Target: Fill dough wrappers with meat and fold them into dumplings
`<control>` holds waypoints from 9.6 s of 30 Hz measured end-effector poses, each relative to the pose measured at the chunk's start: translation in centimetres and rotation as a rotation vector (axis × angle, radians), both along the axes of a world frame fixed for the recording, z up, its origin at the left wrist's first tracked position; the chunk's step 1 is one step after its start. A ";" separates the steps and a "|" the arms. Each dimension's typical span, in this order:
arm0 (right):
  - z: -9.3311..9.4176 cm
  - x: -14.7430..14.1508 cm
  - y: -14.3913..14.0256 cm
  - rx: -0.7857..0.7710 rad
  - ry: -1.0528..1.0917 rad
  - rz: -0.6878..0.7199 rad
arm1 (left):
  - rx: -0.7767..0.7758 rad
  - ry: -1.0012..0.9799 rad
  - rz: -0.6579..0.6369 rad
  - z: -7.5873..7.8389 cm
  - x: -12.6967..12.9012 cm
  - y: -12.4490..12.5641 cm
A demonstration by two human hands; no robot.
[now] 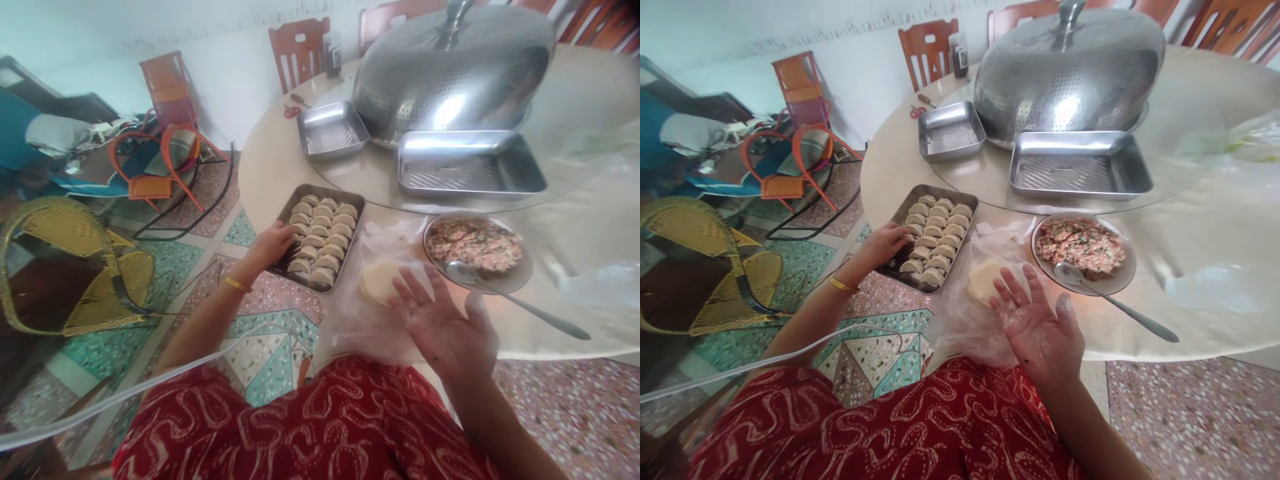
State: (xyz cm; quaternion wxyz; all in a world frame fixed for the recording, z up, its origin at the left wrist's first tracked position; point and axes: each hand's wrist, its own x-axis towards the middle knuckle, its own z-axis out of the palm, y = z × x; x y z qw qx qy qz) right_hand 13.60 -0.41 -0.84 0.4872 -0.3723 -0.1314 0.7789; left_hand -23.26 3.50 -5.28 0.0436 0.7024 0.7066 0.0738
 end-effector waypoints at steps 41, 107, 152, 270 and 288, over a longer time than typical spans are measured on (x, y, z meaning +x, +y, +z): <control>-0.3 0.2 0.2 0.005 -0.011 -0.009 | -0.065 0.116 -0.310 1.3 -0.7 1.5; -0.6 1.2 -0.2 0.005 -0.123 -0.077 | 0.159 0.236 -0.397 1.8 0.3 -0.9; -0.9 2.4 -1.0 0.060 -0.146 -0.099 | 0.335 0.058 -0.262 3.9 0.1 -2.3; 1.2 12.8 -2.2 1.692 -1.632 0.067 | -0.783 -2.260 -0.102 9.5 30.1 -6.1; 2.9 12.9 -0.6 1.081 -1.433 0.147 | -1.006 -2.208 -0.044 6.2 30.8 -7.0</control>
